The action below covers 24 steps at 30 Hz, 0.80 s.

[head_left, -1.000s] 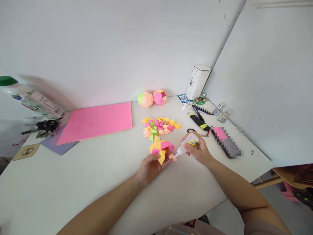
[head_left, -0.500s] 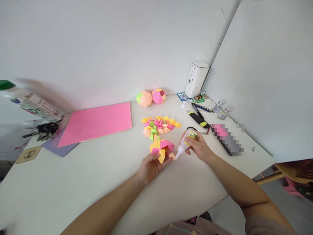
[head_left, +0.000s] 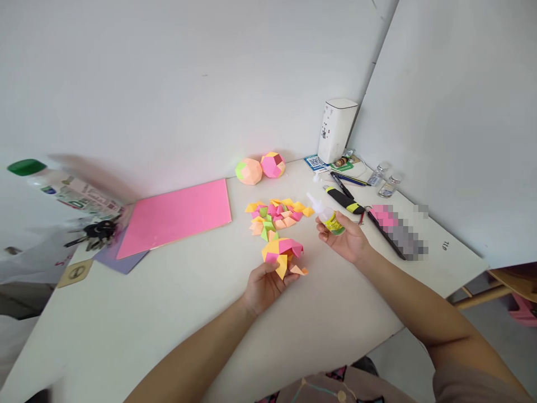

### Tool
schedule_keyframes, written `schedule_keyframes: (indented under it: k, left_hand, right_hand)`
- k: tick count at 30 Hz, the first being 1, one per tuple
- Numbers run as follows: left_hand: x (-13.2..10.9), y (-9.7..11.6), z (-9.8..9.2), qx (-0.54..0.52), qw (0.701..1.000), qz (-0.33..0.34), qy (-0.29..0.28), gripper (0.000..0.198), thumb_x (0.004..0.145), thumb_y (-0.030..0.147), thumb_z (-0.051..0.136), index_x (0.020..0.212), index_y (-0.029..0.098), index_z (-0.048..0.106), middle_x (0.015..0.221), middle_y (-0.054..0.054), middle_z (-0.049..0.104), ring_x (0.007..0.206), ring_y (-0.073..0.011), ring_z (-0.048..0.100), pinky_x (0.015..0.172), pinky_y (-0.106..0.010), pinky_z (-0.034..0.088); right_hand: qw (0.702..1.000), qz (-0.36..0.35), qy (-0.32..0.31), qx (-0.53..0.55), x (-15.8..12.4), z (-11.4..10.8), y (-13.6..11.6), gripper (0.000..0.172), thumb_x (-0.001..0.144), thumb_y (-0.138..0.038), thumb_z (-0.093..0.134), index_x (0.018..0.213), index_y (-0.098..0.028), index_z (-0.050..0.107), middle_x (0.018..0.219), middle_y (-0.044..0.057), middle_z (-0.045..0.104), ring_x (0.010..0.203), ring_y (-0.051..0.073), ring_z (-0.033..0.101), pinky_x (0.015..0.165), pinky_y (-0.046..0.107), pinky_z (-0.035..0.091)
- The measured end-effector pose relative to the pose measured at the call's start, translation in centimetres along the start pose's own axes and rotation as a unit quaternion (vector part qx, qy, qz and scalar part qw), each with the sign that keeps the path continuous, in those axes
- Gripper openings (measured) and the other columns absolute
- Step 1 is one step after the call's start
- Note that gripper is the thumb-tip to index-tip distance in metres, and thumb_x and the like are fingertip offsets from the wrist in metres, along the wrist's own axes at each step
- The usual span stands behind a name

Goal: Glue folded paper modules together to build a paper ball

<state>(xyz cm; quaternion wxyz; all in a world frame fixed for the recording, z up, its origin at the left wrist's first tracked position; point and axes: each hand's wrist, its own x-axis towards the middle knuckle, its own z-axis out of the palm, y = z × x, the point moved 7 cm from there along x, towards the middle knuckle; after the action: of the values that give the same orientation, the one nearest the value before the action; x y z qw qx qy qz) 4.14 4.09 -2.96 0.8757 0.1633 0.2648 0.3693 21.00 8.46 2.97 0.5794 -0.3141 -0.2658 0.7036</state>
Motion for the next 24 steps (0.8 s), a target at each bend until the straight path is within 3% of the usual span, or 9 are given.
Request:
schedule_keyframes:
  k: [4, 9, 11, 16, 19, 24]
  left_hand:
    - [0.1, 0.0, -0.2, -0.001, 1.0, 0.001, 0.0, 0.027, 0.074, 0.015, 0.052, 0.097, 0.009, 0.063, 0.079, -0.008, 0.066, 0.077, -0.0193, 0.064, 0.077, -0.033, 0.054]
    - [0.0, 0.0, 0.2, 0.004, 1.0, 0.003, -0.012, 0.026, 0.074, 0.015, 0.051, 0.096, 0.009, 0.064, 0.079, -0.008, 0.065, 0.08, -0.0209, 0.064, 0.078, -0.034, 0.053]
    - [-0.1, 0.1, 0.5, 0.007, 1.0, 0.006, -0.018, 0.028, 0.074, 0.013, 0.05, 0.098, 0.009, 0.064, 0.083, -0.008, 0.065, 0.082, -0.0204, 0.062, 0.08, -0.035, 0.053]
    - [-0.4, 0.0, 0.9, 0.033, 0.999, 0.006, -0.025, 0.032, 0.073, 0.012, 0.049, 0.102, 0.011, 0.063, 0.095, -0.01, 0.065, 0.091, -0.0223, 0.06, 0.085, -0.037, 0.05]
    - [-0.4, -0.2, 1.0, 0.055, 0.998, -0.004, -0.033, 0.033, 0.072, 0.014, 0.051, 0.102, 0.01, 0.063, 0.098, -0.012, 0.065, 0.097, -0.0256, 0.059, 0.087, -0.038, 0.047]
    - [-0.3, -0.2, 0.8, 0.052, 0.998, -0.009, -0.025, 0.03, 0.069, 0.015, 0.054, 0.096, 0.01, 0.065, 0.085, -0.009, 0.067, 0.093, -0.0261, 0.062, 0.084, -0.036, 0.048]
  right_hand:
    - [0.999, -0.011, 0.002, -0.043, 0.1, 0.1, 0.1, 0.023, 0.07, -0.037, 0.069, 0.086, -0.023, 0.06, 0.09, 0.001, 0.066, 0.074, 0.014, 0.061, 0.066, 0.03, 0.049]
    - [0.974, -0.049, 0.001, -0.22, 0.4, -0.6, 0.6, 0.044, 0.066, -0.027, 0.072, 0.104, -0.026, 0.052, 0.099, 0.003, 0.064, 0.089, 0.02, 0.062, 0.075, 0.036, 0.047]
    - [0.945, -0.07, 0.026, -0.317, 0.7, -1.4, 0.8, 0.04, 0.067, -0.023, 0.068, 0.102, -0.024, 0.051, 0.104, 0.005, 0.063, 0.096, 0.021, 0.06, 0.079, 0.038, 0.046]
    - [0.823, -0.109, 0.092, -0.549, 1.2, -2.7, 0.5, 0.031, 0.066, -0.014, 0.059, 0.094, -0.021, 0.051, 0.107, 0.006, 0.06, 0.101, 0.023, 0.056, 0.09, 0.044, 0.042]
    - [0.798, -0.088, 0.106, -0.587, 1.3, -2.9, 0.7, 0.035, 0.066, -0.017, 0.059, 0.1, -0.021, 0.049, 0.108, 0.007, 0.059, 0.099, 0.024, 0.057, 0.088, 0.044, 0.044]
    - [0.77, -0.117, 0.11, -0.617, 0.4, -2.5, 0.3, 0.067, 0.066, -0.012, 0.055, 0.128, -0.02, 0.031, 0.13, 0.014, 0.044, 0.119, 0.027, 0.046, 0.098, 0.047, 0.039]
